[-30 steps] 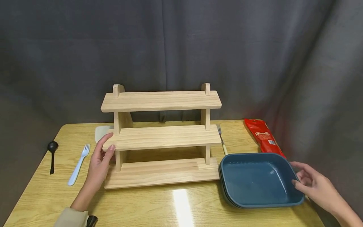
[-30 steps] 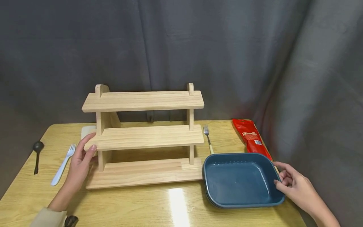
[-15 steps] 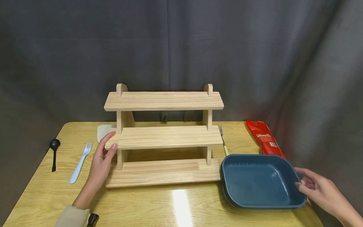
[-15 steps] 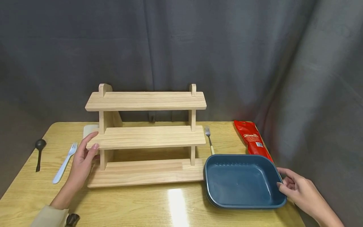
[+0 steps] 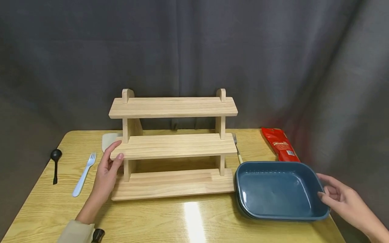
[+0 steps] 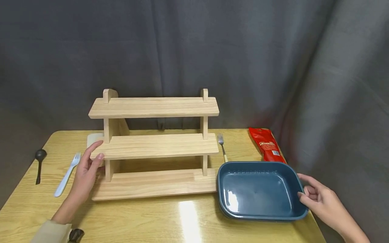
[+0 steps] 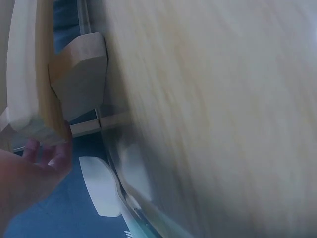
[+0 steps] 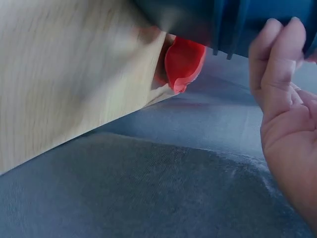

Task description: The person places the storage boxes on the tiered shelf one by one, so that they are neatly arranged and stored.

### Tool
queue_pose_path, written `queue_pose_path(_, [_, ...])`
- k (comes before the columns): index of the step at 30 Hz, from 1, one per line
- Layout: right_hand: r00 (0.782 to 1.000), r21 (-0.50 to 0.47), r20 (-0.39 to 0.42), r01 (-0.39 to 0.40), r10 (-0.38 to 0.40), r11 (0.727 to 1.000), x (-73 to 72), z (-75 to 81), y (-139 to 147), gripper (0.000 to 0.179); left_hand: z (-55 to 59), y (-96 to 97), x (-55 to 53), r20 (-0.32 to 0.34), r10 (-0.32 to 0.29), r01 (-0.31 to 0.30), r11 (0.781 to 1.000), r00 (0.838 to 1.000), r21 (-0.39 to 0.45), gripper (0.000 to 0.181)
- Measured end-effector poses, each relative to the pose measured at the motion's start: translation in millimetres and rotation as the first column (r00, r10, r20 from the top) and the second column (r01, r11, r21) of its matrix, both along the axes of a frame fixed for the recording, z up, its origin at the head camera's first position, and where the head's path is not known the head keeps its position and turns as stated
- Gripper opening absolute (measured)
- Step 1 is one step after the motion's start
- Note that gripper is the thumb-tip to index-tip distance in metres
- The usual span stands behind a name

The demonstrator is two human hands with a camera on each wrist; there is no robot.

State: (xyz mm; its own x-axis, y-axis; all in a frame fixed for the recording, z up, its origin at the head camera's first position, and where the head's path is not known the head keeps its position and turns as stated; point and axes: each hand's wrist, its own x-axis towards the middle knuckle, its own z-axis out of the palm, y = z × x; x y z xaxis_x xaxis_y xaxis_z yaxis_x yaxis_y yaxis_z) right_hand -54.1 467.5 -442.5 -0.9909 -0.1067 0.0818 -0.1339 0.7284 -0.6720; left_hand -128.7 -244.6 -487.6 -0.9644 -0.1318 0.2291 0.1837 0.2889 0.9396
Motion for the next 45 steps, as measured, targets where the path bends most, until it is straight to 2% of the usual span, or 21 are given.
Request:
queue_pose_path(9, [0.998, -0.136, -0.047, -0.037, 0.031, 0.990, 1.1, 14.6, 1.2, 0.064, -0.6, -0.1, -0.9, -0.016, 0.009, -0.010, 1.000, 1.000, -0.011, 0.051])
queue_pose_path(12, [0.997, -0.212, -0.043, -0.077, 0.070, 0.974, 0.5, 20.4, -1.7, 0.069, -0.8, -0.5, -0.7, -0.021, 0.007, -0.008, 1.000, 1.000, -0.008, 0.051])
queue_pose_path(16, [0.996, -0.264, -0.026, -0.088, 0.084, 0.961, -1.0, 29.2, -5.4, 0.073, 0.0, -0.7, -0.9, -0.020, -0.001, 0.001, 1.000, 1.000, 0.003, 0.051])
queue_pose_path(19, [0.997, -0.300, 0.000, -0.079, 0.083, 0.951, -2.2, 35.2, -6.0, 0.070, 3.3, -1.4, -1.4, 0.012, -0.032, 0.031, 0.999, 0.999, 0.043, 0.052])
queue_pose_path(21, [0.995, -0.377, 0.014, -0.085, 0.097, 0.922, -3.4, 37.0, -6.2, 0.068, 6.7, -2.9, -1.8, 0.049, -0.073, 0.069, 0.994, 0.996, 0.083, 0.055])
queue_pose_path(24, [0.992, -0.496, 0.037, -0.088, 0.122, 0.864, -5.9, 35.8, -7.1, 0.062, 12.2, -7.0, -3.3, 0.109, -0.150, 0.132, 0.979, 0.983, 0.156, 0.059])
queue_pose_path(26, [0.991, -0.539, 0.057, -0.069, 0.118, 0.840, -6.9, 34.0, -8.6, 0.060, 15.3, -9.7, -4.7, 0.136, -0.196, 0.169, 0.968, 0.971, 0.188, 0.061])
queue_pose_path(28, [0.991, -0.547, 0.084, -0.040, 0.102, 0.836, -7.5, 33.4, -10.7, 0.059, 17.3, -11.5, -5.6, 0.157, -0.230, 0.195, 0.958, 0.961, 0.210, 0.062])
queue_pose_path(33, [0.993, -0.564, 0.104, 0.015, 0.053, 0.826, -11.4, 39.4, -20.7, 0.059, 17.4, -13.9, -4.4, 0.175, -0.242, 0.207, 0.958, 0.954, 0.198, 0.062])
queue_pose_path(40, [0.999, -0.667, 0.027, -0.001, 0.026, 0.745, -20.9, 53.9, -39.8, 0.054, 17.4, -11.6, -5.6, 0.170, -0.242, 0.202, 0.953, 0.955, 0.226, 0.062])
queue_pose_path(43, [1.000, -0.694, -0.008, 0.011, -0.023, 0.720, -25.3, 59.3, -47.2, 0.053, 18.9, -10.4, -5.8, 0.172, -0.265, 0.221, 0.946, 0.949, 0.237, 0.062])
queue_pose_path(45, [0.997, -0.701, -0.025, 0.033, -0.071, 0.713, -28.3, 62.8, -52.4, 0.052, 20.2, -10.3, -5.7, 0.173, -0.283, 0.237, 0.940, 0.943, 0.245, 0.061])
